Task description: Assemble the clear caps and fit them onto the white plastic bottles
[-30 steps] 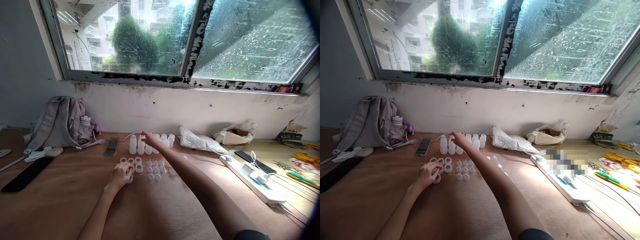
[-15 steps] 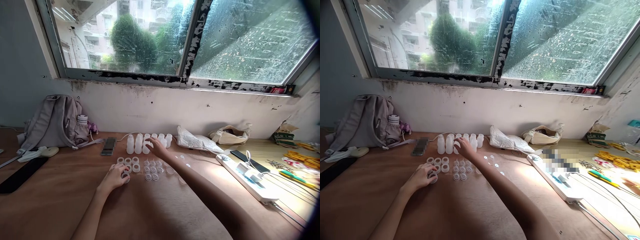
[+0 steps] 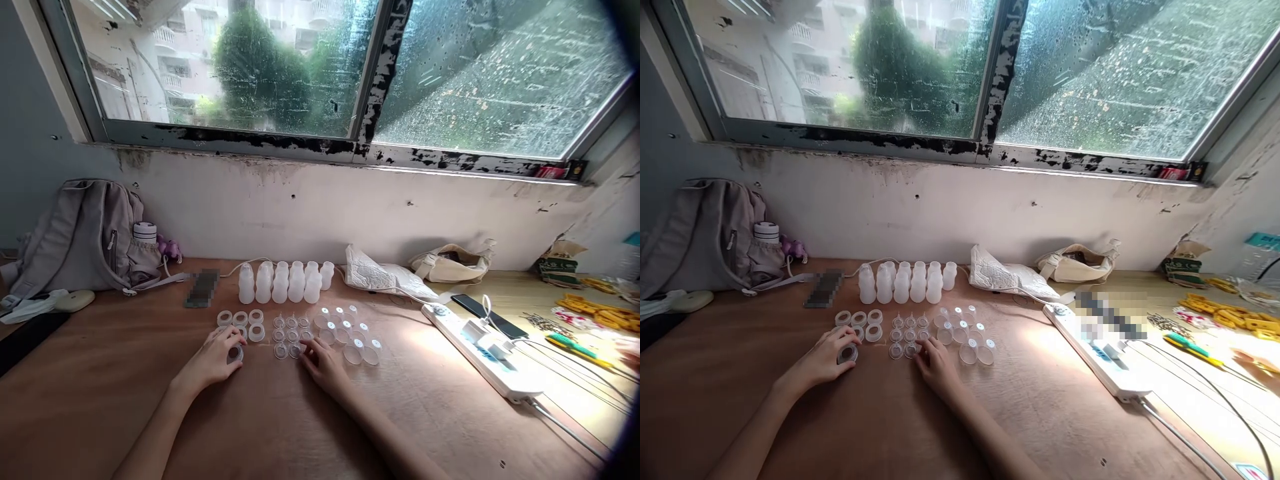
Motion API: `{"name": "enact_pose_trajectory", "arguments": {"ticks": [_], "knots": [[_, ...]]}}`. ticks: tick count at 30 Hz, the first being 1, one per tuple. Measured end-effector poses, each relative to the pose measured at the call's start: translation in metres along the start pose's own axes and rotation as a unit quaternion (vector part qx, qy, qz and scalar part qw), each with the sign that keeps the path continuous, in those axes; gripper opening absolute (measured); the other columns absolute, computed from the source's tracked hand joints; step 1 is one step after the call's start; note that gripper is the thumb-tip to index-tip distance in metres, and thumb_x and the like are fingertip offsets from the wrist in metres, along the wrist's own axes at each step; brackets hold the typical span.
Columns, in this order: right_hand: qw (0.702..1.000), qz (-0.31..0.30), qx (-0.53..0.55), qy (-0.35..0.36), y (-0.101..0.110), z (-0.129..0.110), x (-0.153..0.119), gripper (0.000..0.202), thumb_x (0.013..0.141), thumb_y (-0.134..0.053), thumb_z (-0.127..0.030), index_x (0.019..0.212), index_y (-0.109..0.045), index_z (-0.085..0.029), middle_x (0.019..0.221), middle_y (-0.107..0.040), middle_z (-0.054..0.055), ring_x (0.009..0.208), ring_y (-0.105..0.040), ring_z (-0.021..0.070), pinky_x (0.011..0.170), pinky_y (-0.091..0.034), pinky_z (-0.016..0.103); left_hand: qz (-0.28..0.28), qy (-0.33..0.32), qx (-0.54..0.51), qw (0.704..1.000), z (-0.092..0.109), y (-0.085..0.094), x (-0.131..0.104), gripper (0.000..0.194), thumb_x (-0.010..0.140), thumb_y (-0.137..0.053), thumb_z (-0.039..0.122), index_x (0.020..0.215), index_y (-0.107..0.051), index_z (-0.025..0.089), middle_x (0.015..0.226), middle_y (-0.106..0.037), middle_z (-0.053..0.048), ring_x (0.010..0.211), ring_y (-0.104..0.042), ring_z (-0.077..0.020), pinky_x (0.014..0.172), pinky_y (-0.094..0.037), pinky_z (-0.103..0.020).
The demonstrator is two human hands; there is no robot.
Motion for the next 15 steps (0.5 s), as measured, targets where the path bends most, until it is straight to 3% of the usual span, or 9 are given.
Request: {"name": "enact_pose_trajectory", "arguments": {"ticks": [7,10,15], "knots": [[1.000,0.003,-0.004,-0.011,-0.001,0.002,0.000,0.015,0.078,-0.049,-0.021,0.092,-0.055,-0.022,0.085,-0.056,0.005,0.077,-0.054,0.0179,0.071,-0.045,0.031,0.064,-0.043,-0.040,0.996,0.041,0.000,0.005,0.037,0.078,-0.050,0.023,0.115,-0.046,0.025,0.109,-0.049,-0.006,0.103,-0.048,-0.0197,0.086,-0.043,-0.032],[0.999,0.017,0.034,-0.019,0.001,0.004,-0.002,0.015,0.077,-0.050,-0.020,0.092,-0.051,-0.022,0.088,-0.057,0.005,0.076,-0.054,0.0174,0.070,-0.045,0.031,0.103,-0.052,-0.048,0.992,0.059,-0.014,0.004,0.038,0.080,-0.048,0.026,0.118,-0.043,0.025,0.107,-0.051,-0.007,0.102,-0.049,-0.0211,0.087,-0.042,-0.035],[0.993,0.044,0.105,-0.025,0.007,0.000,-0.008,0.017,0.076,-0.048,-0.018,0.093,-0.046,-0.023,0.082,-0.058,0.004,0.064,-0.054,0.0148,0.060,-0.045,0.029,0.098,-0.073,-0.106,0.987,0.079,-0.041,0.002,0.032,0.078,-0.053,0.030,0.109,-0.049,0.023,0.101,-0.052,-0.007,0.097,-0.050,-0.0199,0.085,-0.044,-0.034]]}}
Point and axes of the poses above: each hand's wrist, its own x-axis towards the middle knuckle, its own y-axis out of the back of the hand, z = x × y, the point moved 10 cm from there along x, towards the middle knuckle
